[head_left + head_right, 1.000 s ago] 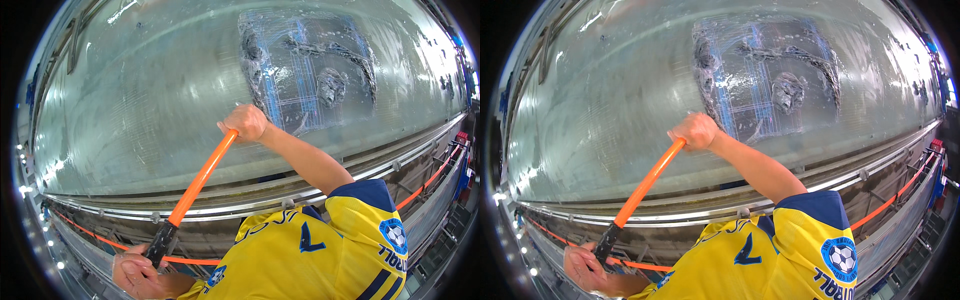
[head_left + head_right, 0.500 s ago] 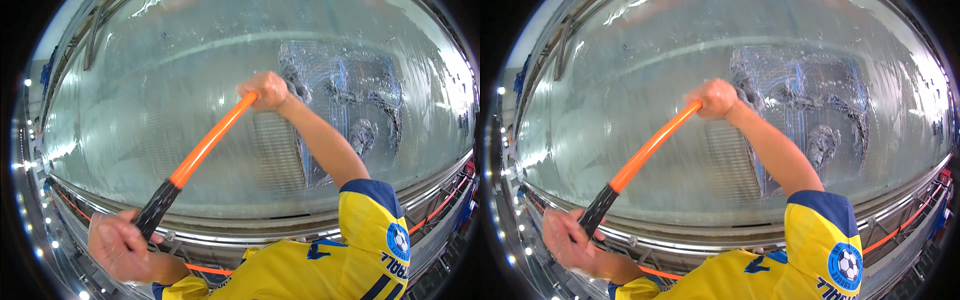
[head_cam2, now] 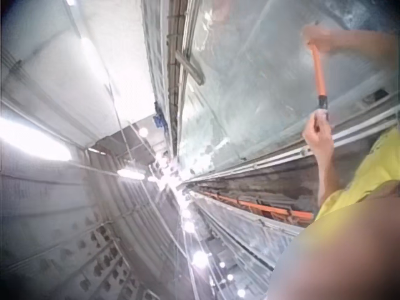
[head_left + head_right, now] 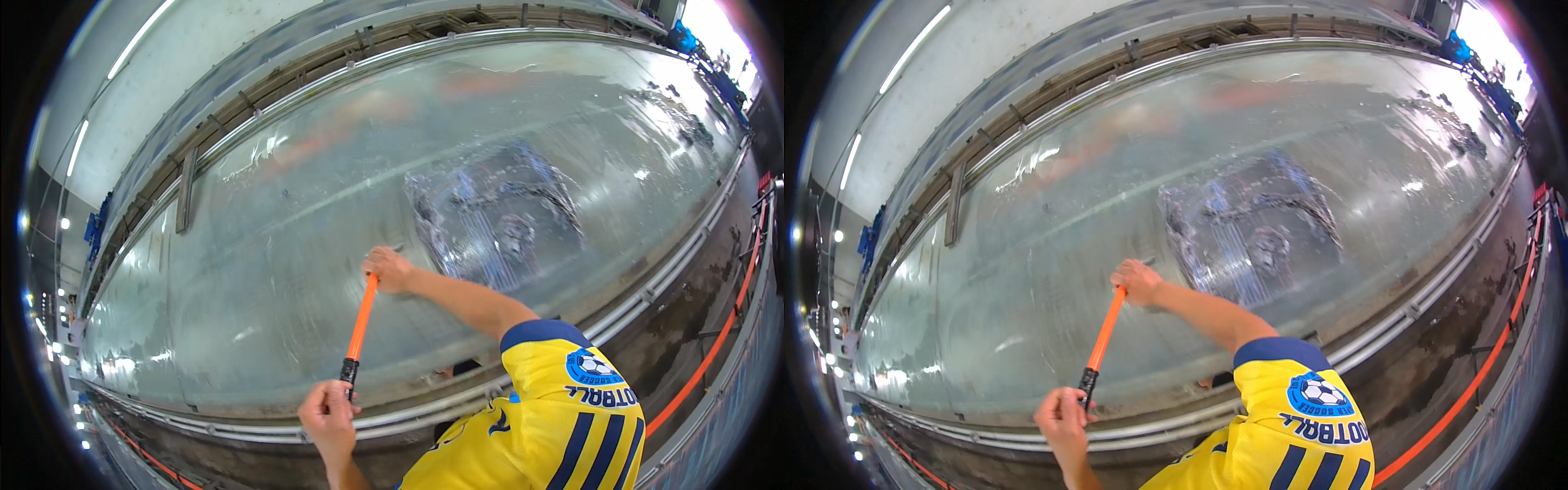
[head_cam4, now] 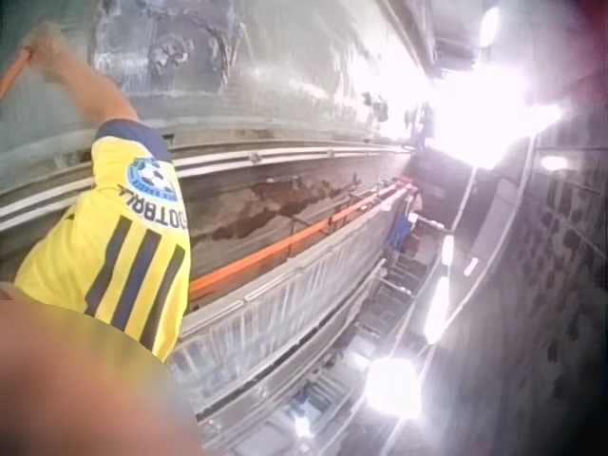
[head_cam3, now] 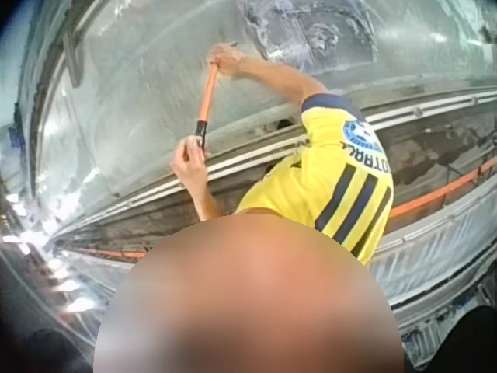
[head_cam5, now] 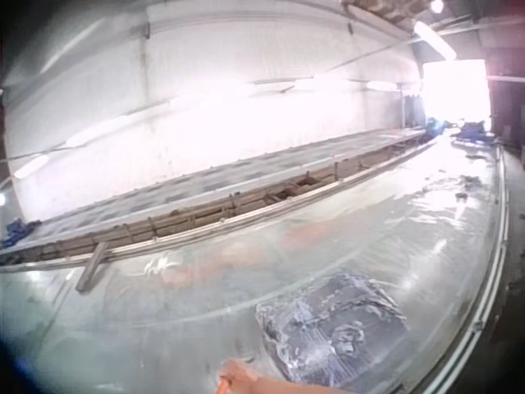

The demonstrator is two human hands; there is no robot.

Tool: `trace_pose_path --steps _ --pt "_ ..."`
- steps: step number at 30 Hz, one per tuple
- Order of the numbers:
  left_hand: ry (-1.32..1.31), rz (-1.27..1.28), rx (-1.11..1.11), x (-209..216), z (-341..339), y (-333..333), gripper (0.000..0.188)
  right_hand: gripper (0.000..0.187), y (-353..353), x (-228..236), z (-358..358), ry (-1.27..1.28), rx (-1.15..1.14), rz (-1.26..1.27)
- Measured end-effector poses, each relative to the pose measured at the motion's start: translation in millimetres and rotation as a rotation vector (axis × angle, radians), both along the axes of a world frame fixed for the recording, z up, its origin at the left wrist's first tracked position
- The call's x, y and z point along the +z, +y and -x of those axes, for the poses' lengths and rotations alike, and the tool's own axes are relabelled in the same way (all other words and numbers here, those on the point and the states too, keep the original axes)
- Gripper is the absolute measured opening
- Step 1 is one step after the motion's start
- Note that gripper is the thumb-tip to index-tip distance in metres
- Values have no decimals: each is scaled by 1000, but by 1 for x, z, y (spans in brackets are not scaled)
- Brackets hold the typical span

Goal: The person uses a squeegee and a cloth to clean a large glass surface. They repeatedly wipe the glass with the cloth and then use the squeegee to remove water and residue, working methodically across the surface.

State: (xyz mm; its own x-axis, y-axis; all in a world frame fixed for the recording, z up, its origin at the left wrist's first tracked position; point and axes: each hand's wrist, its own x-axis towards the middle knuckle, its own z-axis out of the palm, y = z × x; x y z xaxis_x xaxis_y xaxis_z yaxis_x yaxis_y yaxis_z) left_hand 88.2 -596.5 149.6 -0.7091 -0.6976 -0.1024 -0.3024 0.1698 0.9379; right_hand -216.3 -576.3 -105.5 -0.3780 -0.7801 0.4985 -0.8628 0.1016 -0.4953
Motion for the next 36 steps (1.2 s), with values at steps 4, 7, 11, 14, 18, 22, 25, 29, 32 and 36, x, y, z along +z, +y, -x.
trace_pose_path --steps 4,7,11,14,18,22,25,29,32,36 --pt "88 -79 -208 -44 -83 82 17 42 83 54 -158 -543 -361 27" --pt "227 -233 -480 -47 -111 128 21 46 179 110 -239 -1983 -92 57" --pt "113 47 -731 -56 -133 139 20 28 301 151 -312 -2001 -129 -2" --pt "89 209 -711 -70 -125 139 18 31 373 169 -336 -1848 -191 -113" --pt "350 947 -584 -64 -64 152 34 43 412 215 -361 -1035 -435 -342" --pt "264 1304 -767 -84 9 149 25 48 454 234 -360 -405 -568 -299" --pt "35 1101 -1107 -109 67 167 23 47 497 258 -353 -157 -759 -333" --pt "242 1108 -1314 -136 131 244 46 41 565 275 -343 -153 -952 -354" --pt "580 883 -1354 -170 175 318 50 37 597 293 -332 -291 -1070 -425" --pt "690 688 -1401 -207 227 405 50 34 640 300 -300 -430 -1134 -498"
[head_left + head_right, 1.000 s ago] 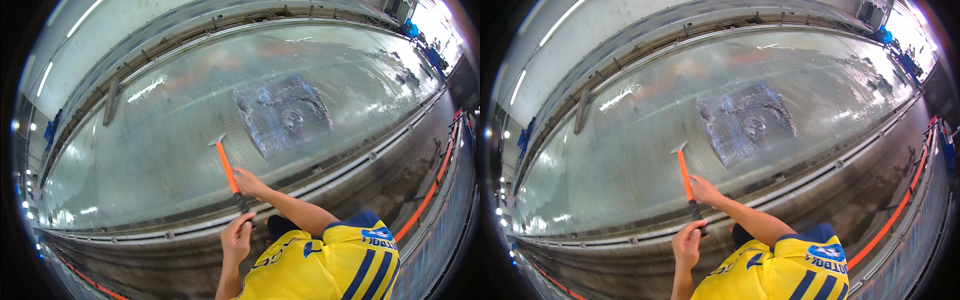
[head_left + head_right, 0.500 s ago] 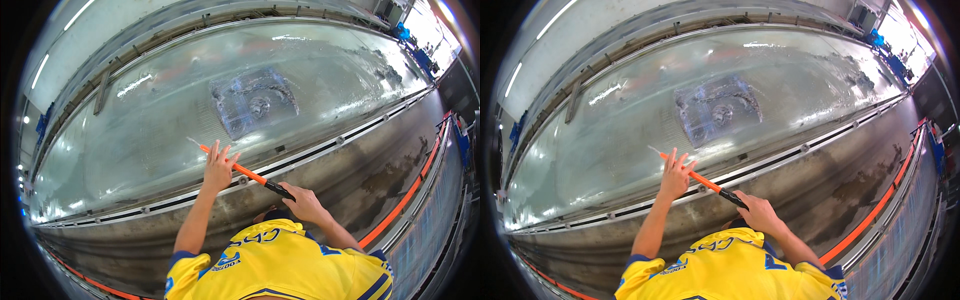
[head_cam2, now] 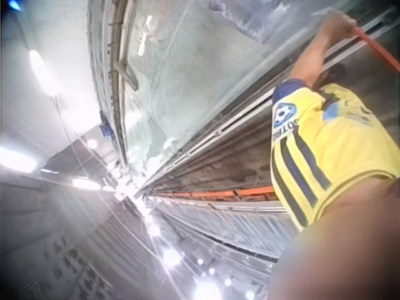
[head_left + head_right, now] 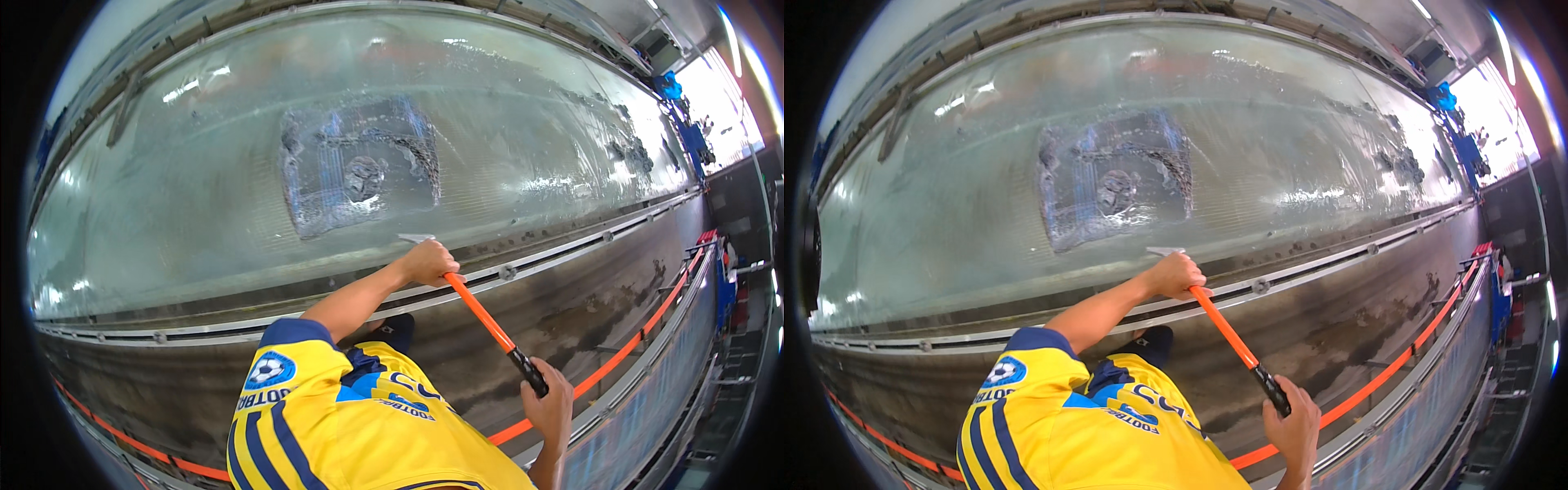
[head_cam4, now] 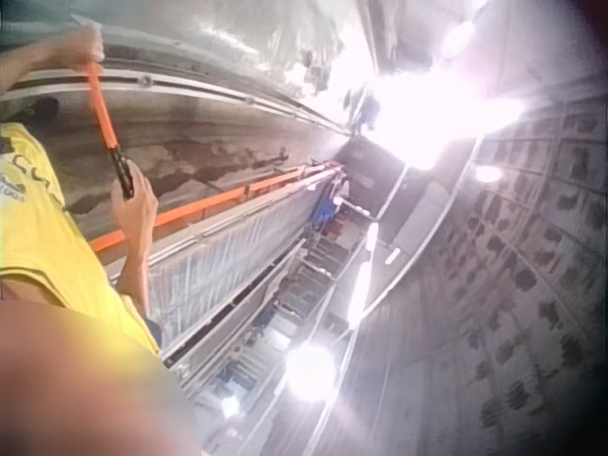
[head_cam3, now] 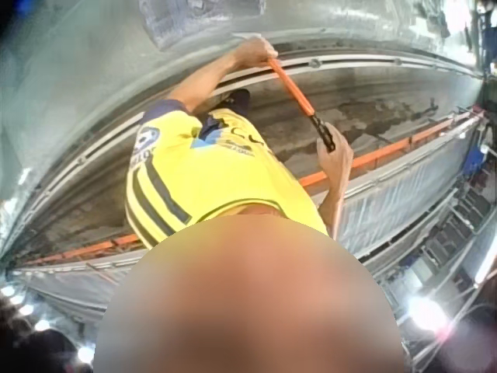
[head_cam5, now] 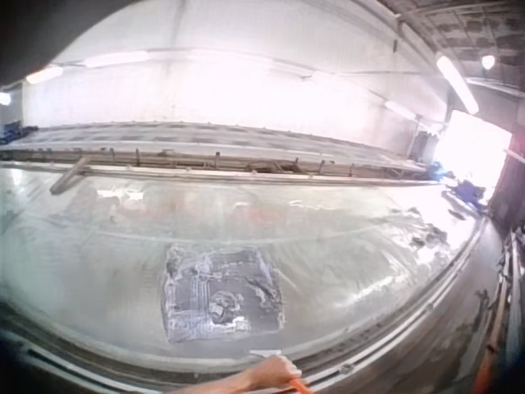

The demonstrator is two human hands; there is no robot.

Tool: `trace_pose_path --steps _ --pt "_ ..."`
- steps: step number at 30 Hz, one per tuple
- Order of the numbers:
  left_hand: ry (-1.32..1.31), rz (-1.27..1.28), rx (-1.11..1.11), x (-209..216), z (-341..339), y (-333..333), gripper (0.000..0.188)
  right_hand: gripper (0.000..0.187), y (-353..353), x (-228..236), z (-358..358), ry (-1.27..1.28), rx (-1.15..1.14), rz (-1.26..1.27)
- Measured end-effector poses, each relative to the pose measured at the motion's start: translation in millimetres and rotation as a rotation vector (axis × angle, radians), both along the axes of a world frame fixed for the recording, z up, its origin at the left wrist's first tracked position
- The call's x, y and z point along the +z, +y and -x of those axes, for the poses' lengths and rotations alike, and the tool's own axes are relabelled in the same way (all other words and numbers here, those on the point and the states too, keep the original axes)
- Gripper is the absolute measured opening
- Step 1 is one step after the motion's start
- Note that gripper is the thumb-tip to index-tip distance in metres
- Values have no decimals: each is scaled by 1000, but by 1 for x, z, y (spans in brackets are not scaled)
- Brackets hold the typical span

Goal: The person uses a squeegee and a cloth to clean a large glass surface. They repeatedly wipe the glass with the cloth and then use the squeegee to remove water and residue, working methodically across the surface.

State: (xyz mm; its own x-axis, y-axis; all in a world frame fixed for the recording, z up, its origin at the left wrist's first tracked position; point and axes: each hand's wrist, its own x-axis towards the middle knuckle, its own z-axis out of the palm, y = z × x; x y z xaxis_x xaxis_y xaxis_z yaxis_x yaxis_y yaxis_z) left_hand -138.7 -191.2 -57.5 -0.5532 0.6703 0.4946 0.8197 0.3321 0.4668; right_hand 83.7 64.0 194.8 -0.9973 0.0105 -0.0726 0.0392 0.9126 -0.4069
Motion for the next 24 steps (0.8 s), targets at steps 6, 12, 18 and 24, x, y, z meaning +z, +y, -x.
trace_pose_path --steps 6,12,18,24 --pt "-136 -117 68 -33 57 70 47 25 65 8 91 -431 -292 153" --pt "-255 -60 289 -33 70 78 48 53 123 21 185 -771 -372 789" --pt "-241 -95 435 -34 71 89 47 60 126 33 229 -1066 -334 761" --pt "-183 -153 447 -39 131 78 45 60 90 44 287 -987 -315 637"
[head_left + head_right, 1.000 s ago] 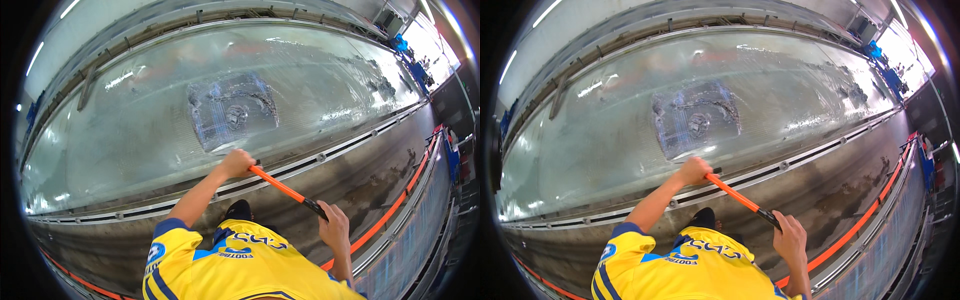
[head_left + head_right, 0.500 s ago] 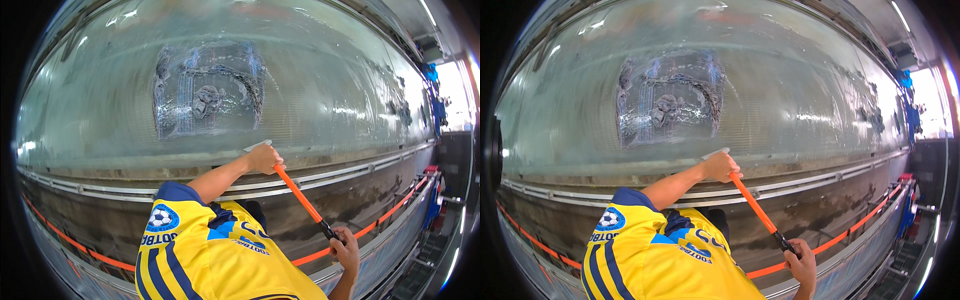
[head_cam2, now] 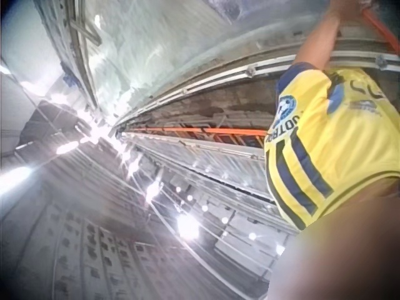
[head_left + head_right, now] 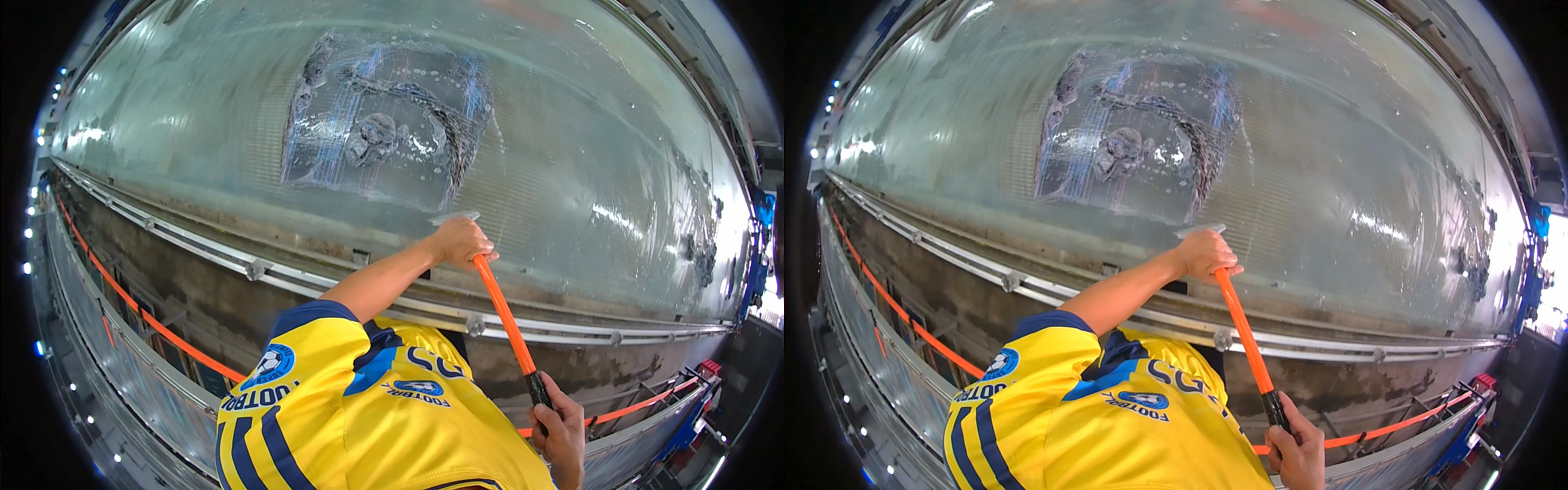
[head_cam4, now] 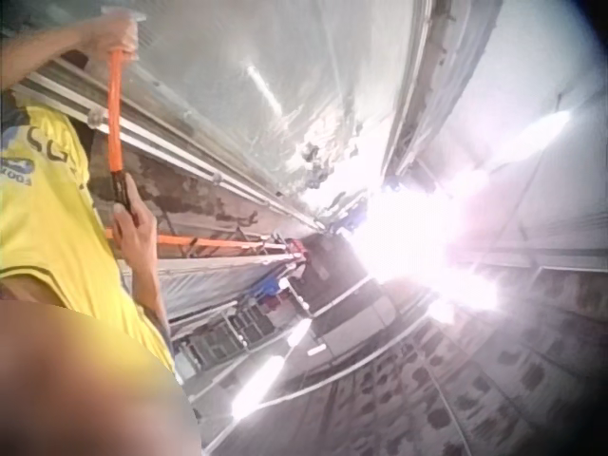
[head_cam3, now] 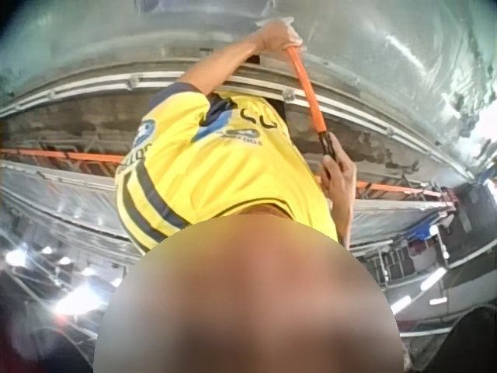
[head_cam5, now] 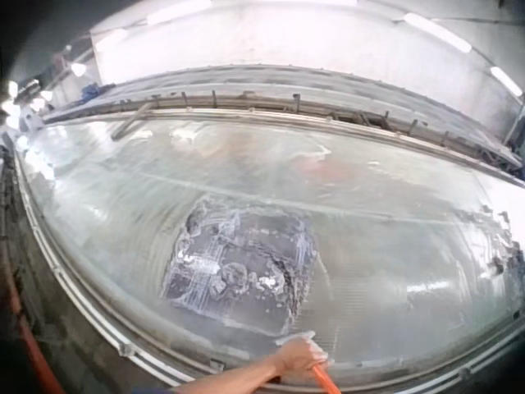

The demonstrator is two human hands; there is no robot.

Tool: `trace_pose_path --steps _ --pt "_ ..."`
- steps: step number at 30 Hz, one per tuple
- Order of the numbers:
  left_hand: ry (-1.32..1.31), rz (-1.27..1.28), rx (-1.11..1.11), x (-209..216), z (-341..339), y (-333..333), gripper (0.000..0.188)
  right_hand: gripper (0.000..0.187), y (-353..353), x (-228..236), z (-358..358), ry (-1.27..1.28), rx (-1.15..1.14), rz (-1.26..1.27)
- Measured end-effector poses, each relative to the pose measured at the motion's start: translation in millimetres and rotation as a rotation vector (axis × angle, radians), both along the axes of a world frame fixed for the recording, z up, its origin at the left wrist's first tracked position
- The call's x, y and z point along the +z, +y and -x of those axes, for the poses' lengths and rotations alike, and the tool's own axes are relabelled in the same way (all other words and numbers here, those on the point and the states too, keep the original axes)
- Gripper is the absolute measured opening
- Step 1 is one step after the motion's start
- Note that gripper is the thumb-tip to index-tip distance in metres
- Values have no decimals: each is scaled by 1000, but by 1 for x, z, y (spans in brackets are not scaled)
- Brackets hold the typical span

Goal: The person uses a squeegee and a cloth to clean a large glass surface. They repeatedly wipe the glass with the cloth and then use the squeegee to remove water and residue, working methodically across the surface.

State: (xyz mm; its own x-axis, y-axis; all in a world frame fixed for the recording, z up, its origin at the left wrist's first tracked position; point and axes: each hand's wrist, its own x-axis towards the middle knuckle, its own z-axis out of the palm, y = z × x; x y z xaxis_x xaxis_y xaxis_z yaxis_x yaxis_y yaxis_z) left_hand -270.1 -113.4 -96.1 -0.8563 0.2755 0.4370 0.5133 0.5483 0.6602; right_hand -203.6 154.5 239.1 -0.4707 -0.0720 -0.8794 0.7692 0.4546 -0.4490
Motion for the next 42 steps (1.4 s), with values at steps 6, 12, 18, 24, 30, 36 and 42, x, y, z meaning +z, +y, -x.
trace_pose_path --steps 6,12,18,24,30,36,42 --pt "12 -130 48 -1 48 -4 45 60 -35 29 86 21 41 -198" --pt "16 -14 148 -11 131 -29 43 57 -63 28 180 112 111 -264" --pt "161 17 270 -22 266 -55 43 46 -62 -19 236 348 249 -47" --pt "137 -51 176 -22 172 -18 43 49 -12 -19 149 76 -157 102" --pt "-112 83 97 6 -37 11 45 50 30 -2 22 38 170 -84" --pt "-18 71 104 10 -29 -19 44 52 3 -1 20 8 199 -93" --pt "-21 -50 72 -5 44 -36 42 49 -48 15 96 66 278 -146"
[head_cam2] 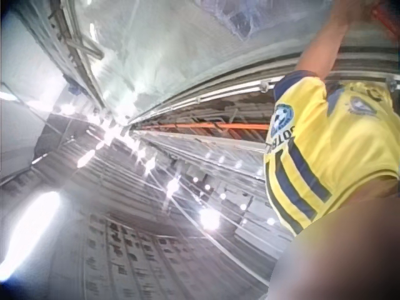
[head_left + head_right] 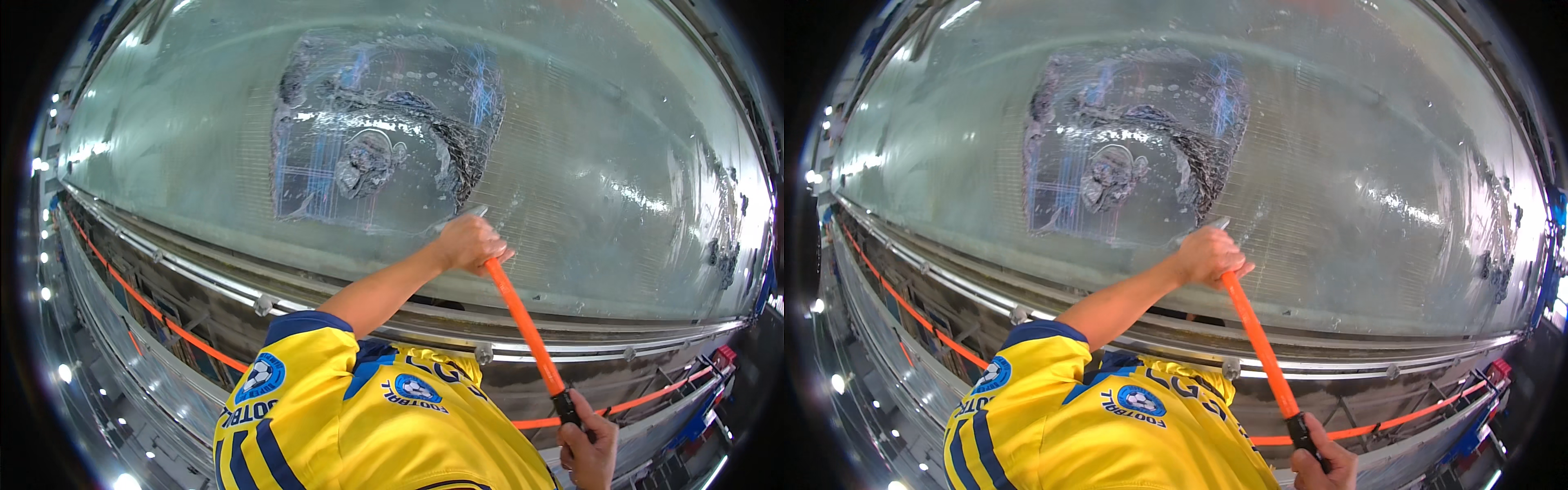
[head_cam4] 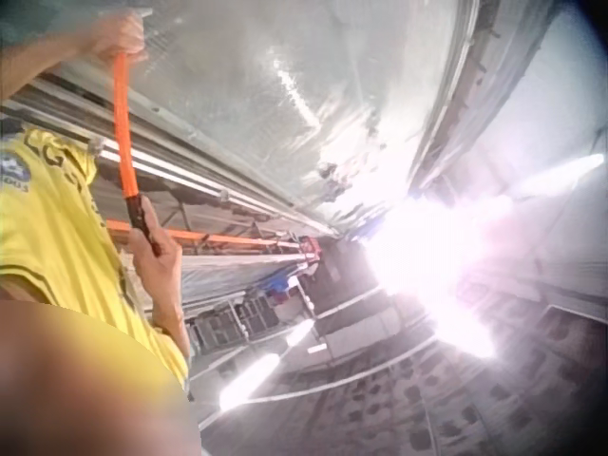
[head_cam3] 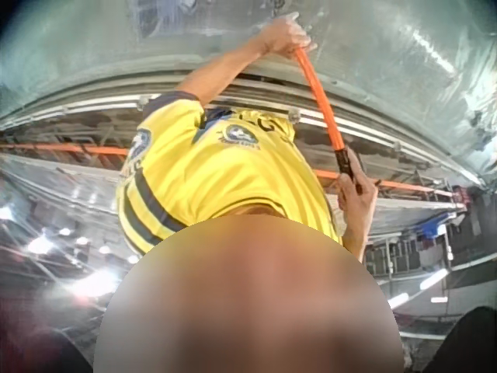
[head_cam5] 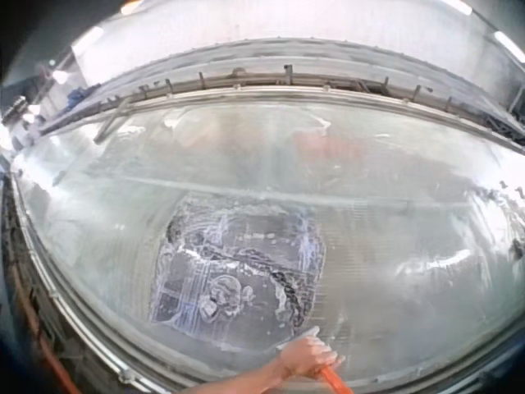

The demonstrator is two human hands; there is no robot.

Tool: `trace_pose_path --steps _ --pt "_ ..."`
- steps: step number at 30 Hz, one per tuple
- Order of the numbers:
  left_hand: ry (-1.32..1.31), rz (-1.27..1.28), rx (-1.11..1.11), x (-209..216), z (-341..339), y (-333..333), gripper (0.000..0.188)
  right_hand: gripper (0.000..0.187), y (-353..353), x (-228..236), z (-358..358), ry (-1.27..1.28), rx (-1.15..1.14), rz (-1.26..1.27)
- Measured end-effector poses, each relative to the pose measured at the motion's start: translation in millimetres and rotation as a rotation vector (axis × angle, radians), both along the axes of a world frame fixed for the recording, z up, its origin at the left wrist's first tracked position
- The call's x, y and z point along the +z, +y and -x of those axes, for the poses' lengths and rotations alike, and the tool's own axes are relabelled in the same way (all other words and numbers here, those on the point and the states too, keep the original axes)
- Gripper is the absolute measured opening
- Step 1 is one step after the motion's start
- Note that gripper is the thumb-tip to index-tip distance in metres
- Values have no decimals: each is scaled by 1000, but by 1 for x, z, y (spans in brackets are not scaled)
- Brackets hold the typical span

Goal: The person uses a squeegee and a cloth to clean a large glass surface. They repeatedly wipe the glass with the cloth and then use the squeegee to remove water and residue, working methodically across the surface.

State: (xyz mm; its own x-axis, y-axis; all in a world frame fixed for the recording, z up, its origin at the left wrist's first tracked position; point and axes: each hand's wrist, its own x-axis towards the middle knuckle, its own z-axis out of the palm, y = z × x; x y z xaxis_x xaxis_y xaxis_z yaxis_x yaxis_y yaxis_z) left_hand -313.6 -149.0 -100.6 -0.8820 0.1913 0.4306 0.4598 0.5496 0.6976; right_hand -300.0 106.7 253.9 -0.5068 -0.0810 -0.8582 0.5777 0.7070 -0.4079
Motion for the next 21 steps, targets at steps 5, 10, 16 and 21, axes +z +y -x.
trace_pose_path --steps 5,10,16,21 --pt "195 93 38 -12 115 -20 40 53 -13 -24 50 67 -196 18" --pt "151 56 -31 -21 228 -31 35 50 -37 -65 97 137 -414 179" --pt "84 177 39 -11 129 -3 40 55 23 -48 30 -13 -523 382" --pt "-53 149 47 18 -48 28 47 56 70 -19 -61 -225 -444 272"
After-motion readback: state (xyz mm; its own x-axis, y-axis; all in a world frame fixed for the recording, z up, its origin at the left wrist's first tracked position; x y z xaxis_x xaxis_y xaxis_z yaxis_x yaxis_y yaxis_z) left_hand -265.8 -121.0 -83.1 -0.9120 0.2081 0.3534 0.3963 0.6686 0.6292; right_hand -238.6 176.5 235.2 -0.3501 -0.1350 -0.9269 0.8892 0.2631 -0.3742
